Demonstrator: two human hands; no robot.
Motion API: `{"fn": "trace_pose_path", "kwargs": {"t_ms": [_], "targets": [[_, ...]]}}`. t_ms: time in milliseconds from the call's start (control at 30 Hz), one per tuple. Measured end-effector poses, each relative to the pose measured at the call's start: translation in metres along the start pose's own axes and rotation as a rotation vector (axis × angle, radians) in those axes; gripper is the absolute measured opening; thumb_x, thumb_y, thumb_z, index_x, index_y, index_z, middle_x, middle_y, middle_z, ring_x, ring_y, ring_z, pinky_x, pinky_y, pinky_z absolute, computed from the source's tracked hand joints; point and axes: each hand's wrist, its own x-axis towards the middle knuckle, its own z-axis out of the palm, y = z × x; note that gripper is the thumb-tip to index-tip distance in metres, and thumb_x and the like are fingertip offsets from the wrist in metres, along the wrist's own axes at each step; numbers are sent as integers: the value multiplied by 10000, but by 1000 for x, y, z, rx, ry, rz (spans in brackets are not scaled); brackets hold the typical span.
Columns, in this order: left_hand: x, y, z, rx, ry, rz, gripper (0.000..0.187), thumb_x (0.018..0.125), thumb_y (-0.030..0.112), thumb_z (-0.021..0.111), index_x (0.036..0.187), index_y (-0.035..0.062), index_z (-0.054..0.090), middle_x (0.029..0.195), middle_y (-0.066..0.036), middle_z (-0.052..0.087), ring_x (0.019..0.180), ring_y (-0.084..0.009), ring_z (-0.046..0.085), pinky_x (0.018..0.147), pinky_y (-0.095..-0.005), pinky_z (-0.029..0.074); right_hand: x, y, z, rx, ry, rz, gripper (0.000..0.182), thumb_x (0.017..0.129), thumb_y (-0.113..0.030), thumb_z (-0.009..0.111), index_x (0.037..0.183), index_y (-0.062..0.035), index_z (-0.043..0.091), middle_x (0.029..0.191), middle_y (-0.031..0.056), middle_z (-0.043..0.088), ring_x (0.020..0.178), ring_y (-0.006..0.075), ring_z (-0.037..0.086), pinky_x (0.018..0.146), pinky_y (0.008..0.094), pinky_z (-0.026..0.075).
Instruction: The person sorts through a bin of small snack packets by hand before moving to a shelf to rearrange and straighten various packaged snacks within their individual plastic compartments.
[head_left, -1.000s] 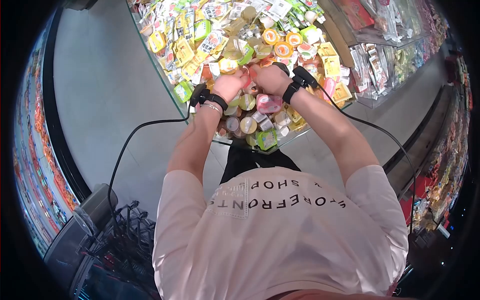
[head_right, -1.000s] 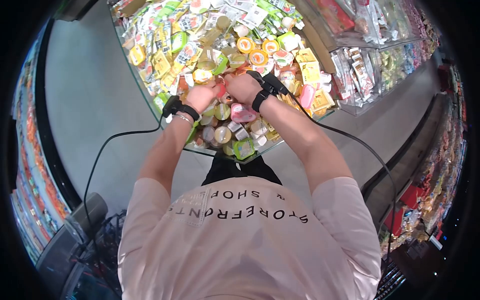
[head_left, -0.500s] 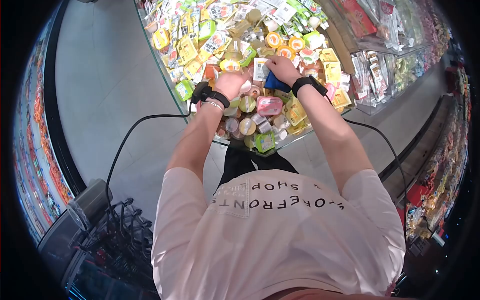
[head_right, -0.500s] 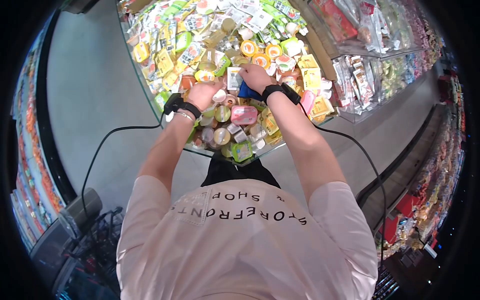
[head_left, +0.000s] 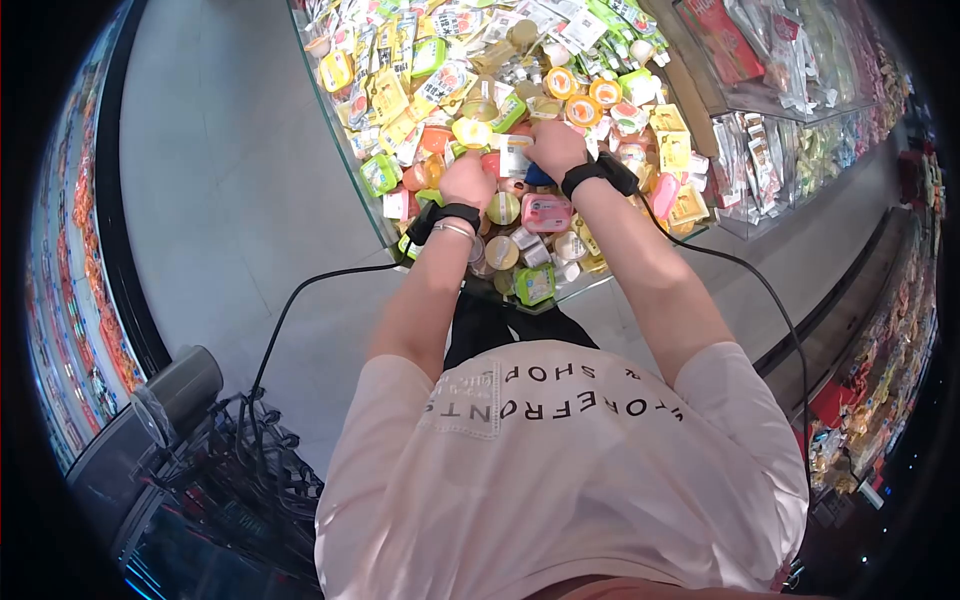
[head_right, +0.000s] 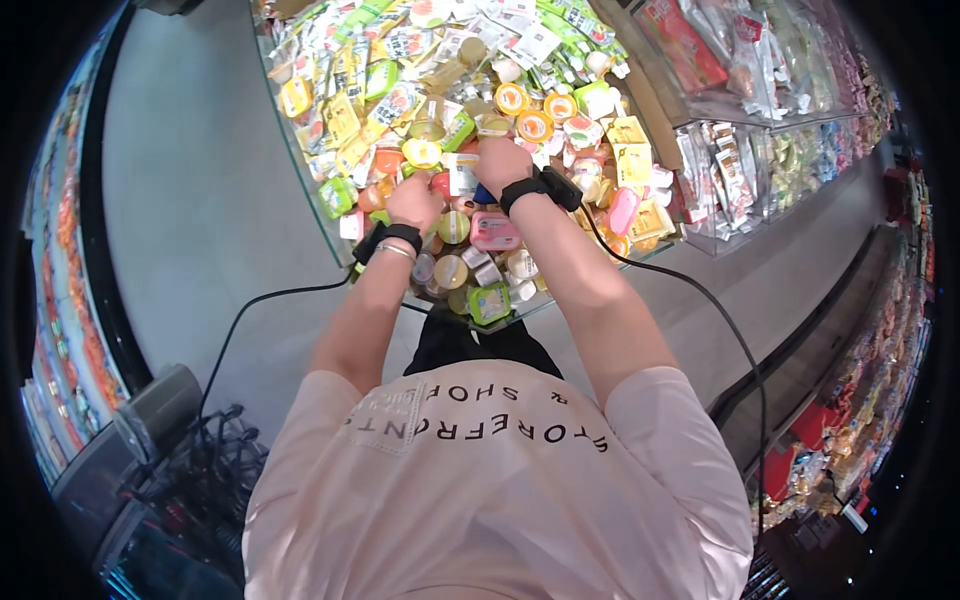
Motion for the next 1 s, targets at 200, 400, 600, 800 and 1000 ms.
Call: {"fn": "trace_pose_path", "kwargs": {"t_ms": [200,400,600,800,1000], "targets": [[2,6,15,73,89,244,259,745,202,676,979,98,639,920,-157,626,882,-339,616,776,-443,502,-8,4,10,3,95,11,249,754,-313,665,833,-78,679,779,130,677,764,310,663,688,415,520],[-3,14,18,201,88,287,385,737,156,690,1108,111,599,1046,-129,557,1005,-321,552,836,-449,464,-70,20,-33,195,223,49,239,768,-291,659,835,-62,649,754,153,664,725,330,645,656,435,504],[10,17,29,382,115,388,396,695,153,738,1039,39,575,1062,-125,558,1017,-304,561,833,-425,478,-138,41,-16,361,386,90,187,737,-231,732,761,-65,649,728,124,662,683,310,648,614,393,512],[13,2,-11,211,3,514,392,674,287,746,967,69,603,951,-127,601,896,-303,618,758,-427,516,-189,53,-13,386,409,149,168,723,-204,748,745,-71,648,713,110,654,654,276,641,589,364,506],[-2,-32,-28,-84,45,460,327,652,203,756,871,44,572,873,-144,614,861,-321,604,735,-439,485,-221,68,-1,431,427,231,171,734,-214,741,758,-68,655,724,102,657,656,270,640,597,356,512]]}}
